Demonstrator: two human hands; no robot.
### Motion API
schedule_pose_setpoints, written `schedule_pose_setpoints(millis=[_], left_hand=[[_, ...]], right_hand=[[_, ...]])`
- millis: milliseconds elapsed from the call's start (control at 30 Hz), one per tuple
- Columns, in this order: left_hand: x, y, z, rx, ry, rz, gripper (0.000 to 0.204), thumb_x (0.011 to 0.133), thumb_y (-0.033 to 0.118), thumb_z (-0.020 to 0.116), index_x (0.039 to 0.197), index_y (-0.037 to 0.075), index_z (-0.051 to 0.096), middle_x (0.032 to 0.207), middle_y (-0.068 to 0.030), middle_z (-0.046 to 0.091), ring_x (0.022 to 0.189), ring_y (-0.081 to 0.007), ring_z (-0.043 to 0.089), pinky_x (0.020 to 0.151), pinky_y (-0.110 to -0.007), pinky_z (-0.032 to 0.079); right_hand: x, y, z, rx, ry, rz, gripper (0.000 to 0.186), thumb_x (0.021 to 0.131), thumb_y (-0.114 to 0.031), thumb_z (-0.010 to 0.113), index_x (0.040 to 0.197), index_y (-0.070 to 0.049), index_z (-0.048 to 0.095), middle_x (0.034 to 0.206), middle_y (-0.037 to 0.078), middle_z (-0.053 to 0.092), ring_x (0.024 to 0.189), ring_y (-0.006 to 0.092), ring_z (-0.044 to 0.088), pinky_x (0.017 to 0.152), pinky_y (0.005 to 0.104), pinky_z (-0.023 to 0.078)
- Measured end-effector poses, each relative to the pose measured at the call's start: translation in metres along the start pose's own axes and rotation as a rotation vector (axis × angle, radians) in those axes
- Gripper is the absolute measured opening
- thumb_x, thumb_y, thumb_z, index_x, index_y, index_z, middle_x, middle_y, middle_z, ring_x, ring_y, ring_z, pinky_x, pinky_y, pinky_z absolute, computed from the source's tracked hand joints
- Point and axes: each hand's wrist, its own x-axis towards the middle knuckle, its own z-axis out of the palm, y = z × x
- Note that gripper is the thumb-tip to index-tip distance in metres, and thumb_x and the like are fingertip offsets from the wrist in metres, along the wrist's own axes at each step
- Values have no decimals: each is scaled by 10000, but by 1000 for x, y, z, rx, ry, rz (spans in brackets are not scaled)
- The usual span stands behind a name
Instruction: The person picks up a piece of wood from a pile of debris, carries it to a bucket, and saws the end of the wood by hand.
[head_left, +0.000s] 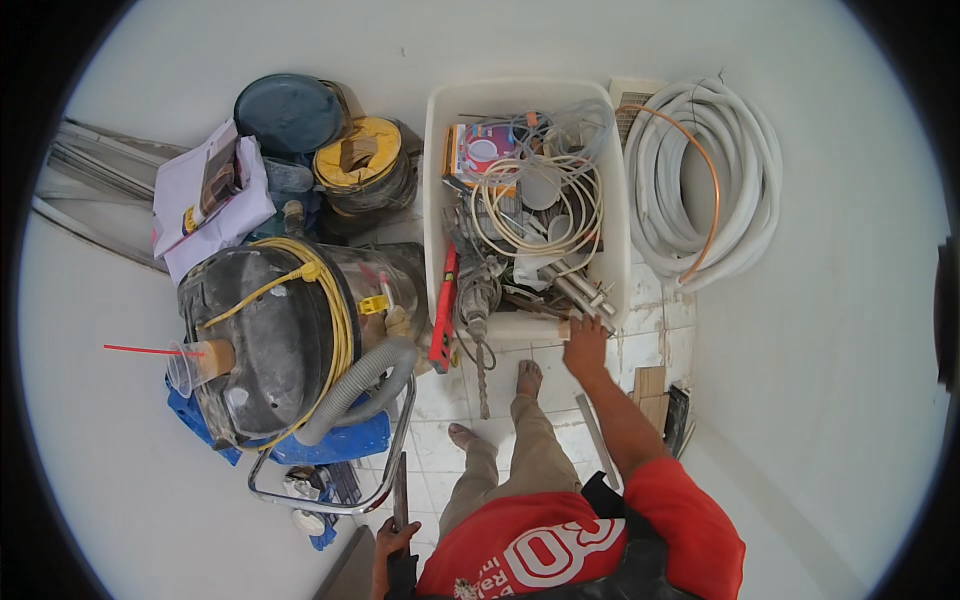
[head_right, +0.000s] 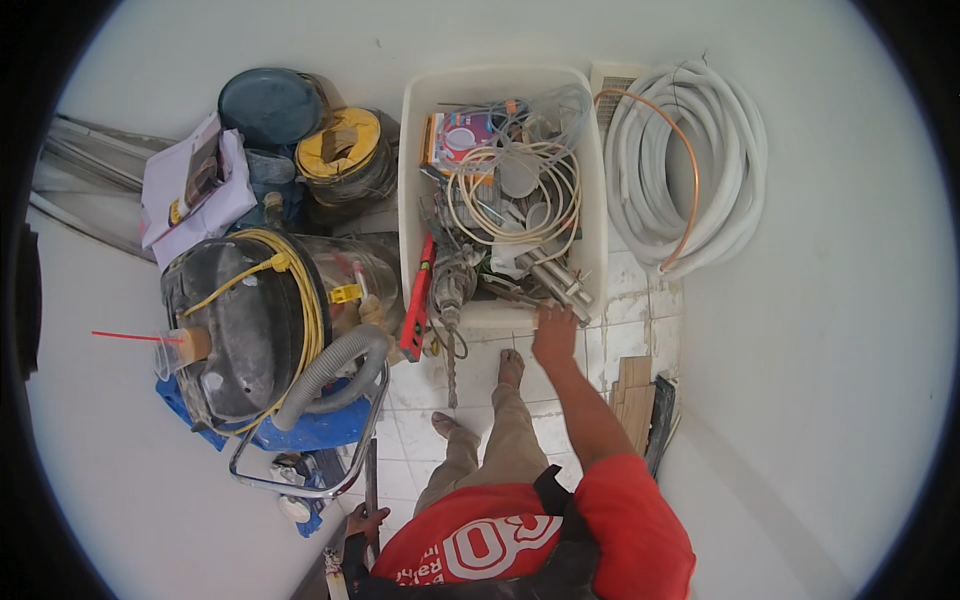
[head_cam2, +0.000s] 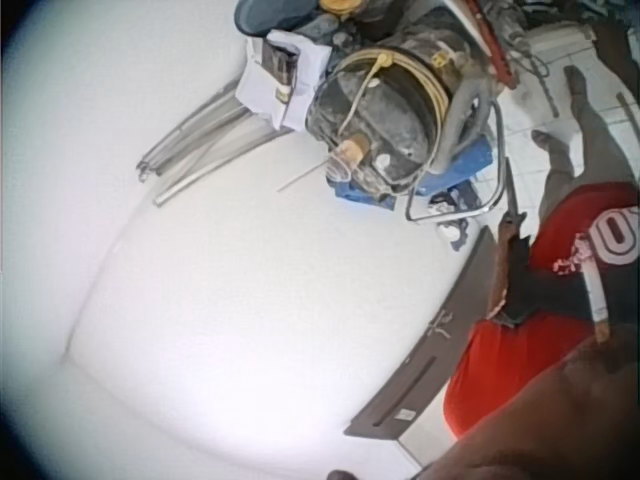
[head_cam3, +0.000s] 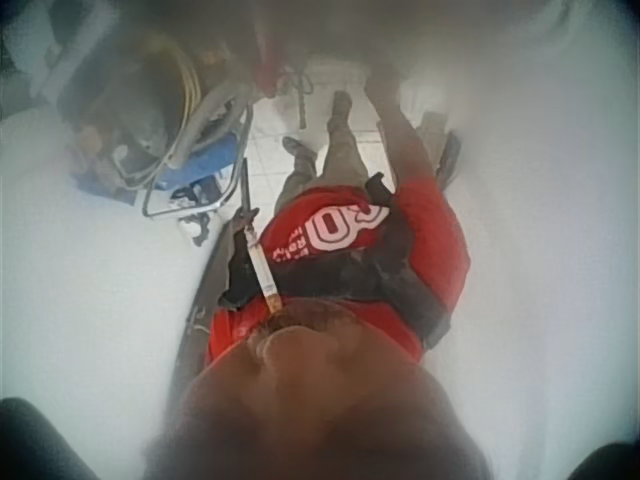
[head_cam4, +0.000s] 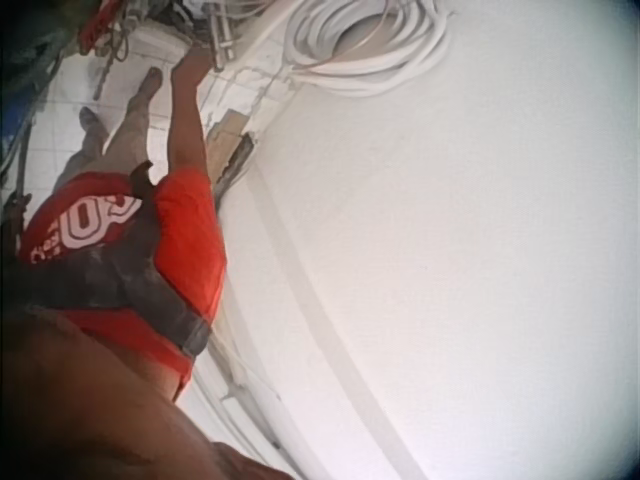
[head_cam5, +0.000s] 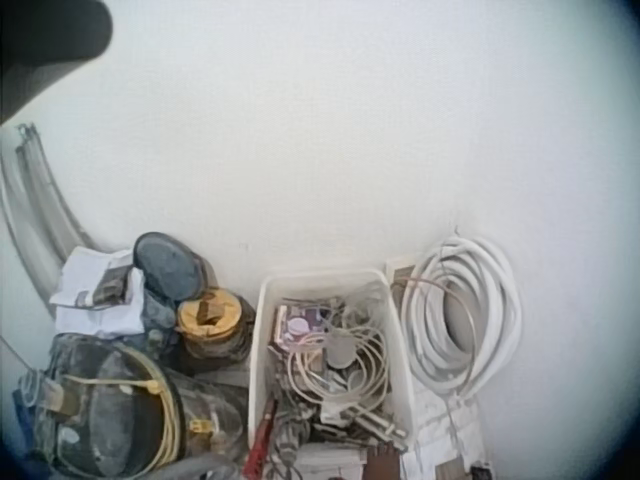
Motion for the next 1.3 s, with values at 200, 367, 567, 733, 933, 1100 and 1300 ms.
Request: schedule_pose_setpoints(millis=[200,367,567,733,933,1100,1300], left_hand=[[8,-18,14,14,37,15,839,660,636,849,1116,-49,682,899,-176,742,871,-285,726,791,-394,567],[-9,-7,16,-41,31,20,895,649,636,854,1172,-64,661,916,-193,741,886,-298,726,798,-407,570],[-2,-29,31,-80,11,-5,992,625,644,864,1246,-92,625,1083,-262,716,1007,-333,713,846,-414,570],[-13,-31,38,-113,31,-38,1002,633,631,863,1266,-105,614,1055,-287,720,1011,-362,716,852,-423,568],[-57,16,34,-309,17,17,779,708,435,877,1206,-110,632,904,-189,704,746,-240,689,685,-375,582],[-43,-17,74,-316,-16,-14,980,682,531,867,1342,-119,550,1129,-265,694,1010,-323,701,896,-393,564],[-57,-20,72,-301,-69,30,1092,644,598,862,1434,-64,503,1318,-274,639,1228,-354,632,1051,-389,493]], right_hand=[[36,62,-5,-129,-207,105,222,854,-90,622,1050,-35,712,1046,195,728,1019,379,703,865,492,543],[32,76,5,-51,-156,109,164,858,-72,599,885,-27,754,912,194,743,880,374,737,781,474,584],[27,79,8,-101,-60,-44,159,861,-86,596,839,-47,749,847,175,730,813,371,722,771,478,574],[23,49,-10,81,-48,-121,136,847,-81,598,822,-43,727,800,201,700,809,410,695,761,504,549],[20,29,-56,230,25,-225,188,929,-164,618,956,-52,766,905,215,724,834,423,690,769,510,543],[18,18,-91,268,133,-396,184,928,-174,667,985,-34,772,925,217,731,853,406,706,777,457,555],[-11,-27,-173,540,185,-481,172,931,-132,725,1009,19,755,921,178,745,843,292,716,799,379,538]])
